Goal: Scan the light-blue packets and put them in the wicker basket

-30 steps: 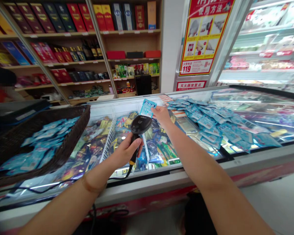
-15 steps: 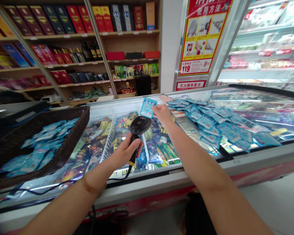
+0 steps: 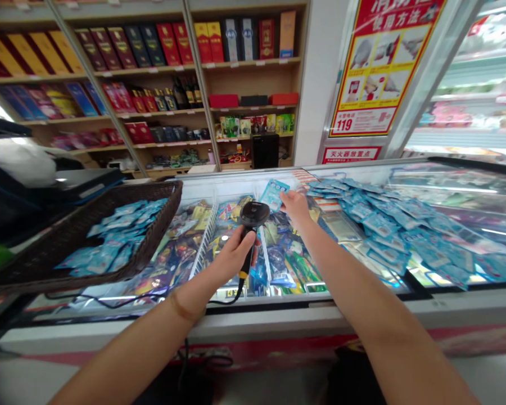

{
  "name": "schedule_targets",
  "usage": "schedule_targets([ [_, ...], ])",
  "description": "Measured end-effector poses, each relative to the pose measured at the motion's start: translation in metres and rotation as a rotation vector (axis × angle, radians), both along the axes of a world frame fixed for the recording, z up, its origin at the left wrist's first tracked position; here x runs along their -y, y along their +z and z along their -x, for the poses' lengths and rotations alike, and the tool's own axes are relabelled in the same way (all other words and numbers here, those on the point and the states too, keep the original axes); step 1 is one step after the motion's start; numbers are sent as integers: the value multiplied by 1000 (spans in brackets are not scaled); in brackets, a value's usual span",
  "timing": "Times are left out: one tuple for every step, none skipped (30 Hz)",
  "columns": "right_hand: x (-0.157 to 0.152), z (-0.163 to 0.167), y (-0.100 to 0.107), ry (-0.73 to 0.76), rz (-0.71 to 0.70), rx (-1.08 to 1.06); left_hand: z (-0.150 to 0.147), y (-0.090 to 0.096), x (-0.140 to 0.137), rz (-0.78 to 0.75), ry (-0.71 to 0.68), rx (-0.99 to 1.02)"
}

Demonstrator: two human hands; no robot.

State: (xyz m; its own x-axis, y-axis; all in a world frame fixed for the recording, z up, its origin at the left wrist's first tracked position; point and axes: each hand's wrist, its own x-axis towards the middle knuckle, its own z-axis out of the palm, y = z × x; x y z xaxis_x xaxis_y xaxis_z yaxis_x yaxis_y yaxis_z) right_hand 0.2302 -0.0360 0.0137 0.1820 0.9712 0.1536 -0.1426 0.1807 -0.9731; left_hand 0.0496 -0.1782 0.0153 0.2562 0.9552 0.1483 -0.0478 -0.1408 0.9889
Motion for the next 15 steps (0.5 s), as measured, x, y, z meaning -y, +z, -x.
schedule_targets([
  [0, 8, -1, 3, 43, -11, 3, 5, 0, 21, 79, 53],
  [-1, 18, -1, 19, 87, -16, 8, 11, 1, 42, 157, 103],
  [-1, 30, 0, 50, 129, -18, 15, 18, 3, 60, 228, 148],
  [-2, 43, 2, 90, 162, -19, 24, 26, 5, 70, 291, 184],
  [-2, 57, 6, 131, 184, -19, 35, 34, 7, 68, 349, 214],
  [-3, 73, 10, 170, 199, -20, 48, 43, 11, 54, 399, 234],
  [-3, 90, 16, 209, 206, -26, 63, 51, 14, 25, 450, 254],
  [-4, 109, 23, 251, 207, -37, 78, 59, 18, -4, 502, 282],
  [-5, 129, 31, 296, 207, -53, 94, 65, 22, -28, 553, 305],
  [-6, 150, 38, 342, 208, -72, 109, 70, 27, -48, 608, 323],
  [-6, 171, 46, 386, 210, -92, 123, 74, 31, -59, 654, 333],
  [-7, 192, 53, 421, 216, -108, 136, 77, 35, -63, 693, 336],
  [-8, 213, 60, 454, 213, -123, 147, 78, 39, -63, 724, 334],
  [-9, 233, 65, 496, 202, -133, 156, 78, 43, -60, 746, 330],
  [-10, 250, 69, 532, 191, -127, 163, 77, 46, -58, 762, 327],
])
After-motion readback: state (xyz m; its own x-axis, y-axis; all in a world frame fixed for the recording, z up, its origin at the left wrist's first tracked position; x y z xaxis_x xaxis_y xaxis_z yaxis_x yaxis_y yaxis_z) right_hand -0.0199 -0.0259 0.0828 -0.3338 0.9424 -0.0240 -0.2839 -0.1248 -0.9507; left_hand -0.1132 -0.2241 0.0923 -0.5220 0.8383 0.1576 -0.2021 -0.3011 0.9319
